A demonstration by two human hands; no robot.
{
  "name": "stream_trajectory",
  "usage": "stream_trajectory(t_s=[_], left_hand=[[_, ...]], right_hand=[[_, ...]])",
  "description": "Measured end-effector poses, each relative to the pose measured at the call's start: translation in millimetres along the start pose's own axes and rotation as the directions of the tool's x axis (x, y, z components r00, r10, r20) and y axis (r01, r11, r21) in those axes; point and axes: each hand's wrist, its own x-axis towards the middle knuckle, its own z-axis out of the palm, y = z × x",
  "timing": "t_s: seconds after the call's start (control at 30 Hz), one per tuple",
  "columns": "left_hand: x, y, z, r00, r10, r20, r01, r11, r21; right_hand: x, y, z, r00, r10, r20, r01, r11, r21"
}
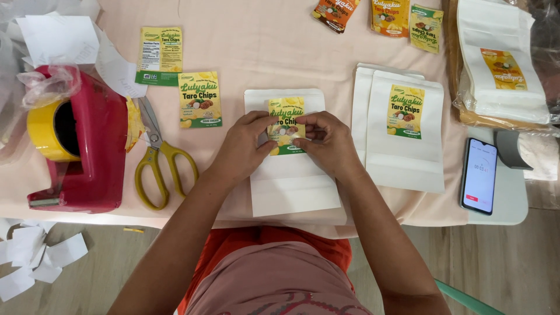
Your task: The person applies printed labels to white pouches on a table. They peel the backing from each label, position it on a pouch, and smooth it down, repeating the process for several pouches.
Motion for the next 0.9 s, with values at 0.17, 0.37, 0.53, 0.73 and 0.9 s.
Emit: stream_trajectory(t_s=[0.17, 0.37, 0.53, 0.73, 0.9], left_hand=[[0.6, 0.8, 0.0, 1.0, -0.018, 0.009, 0.018, 1.0, 0.015], [-0.7, 4.0, -2.6, 1.0, -0.013, 0.018, 0.012, 1.0, 0.014], [-0.7, 4.4, -3.0, 1.0, -0.009, 0.023, 0.008, 0.999, 0.036], [-0.9, 2.0, -2.4, 1.0, 0.005, 0.027, -0.006, 0.999, 0.032], [-0.2, -0.3, -1.8, 0.999, 0.013, 0.03, -0.014, 1.0, 0.026]], right_hand=[[-0.3, 0.7, -0.7, 1.0, -0.01, 0.005, 0.01, 1.0, -0.004], [-0.9, -1.4, -0.1, 1.0, -0.009, 0.009, 0.009, 1.0, 0.002], [-2.0, -1.3, -0.9, 1.0, -0.016, 0.014, 0.016, 1.0, -0.01], [-1.6, -0.1, -1.2, 1.0, -0.011, 0.017, 0.011, 1.0, -0.003], [-2.2, 2.0, -0.3, 1.0, -0.025, 0.004, 0.025, 1.0, -0.001]])
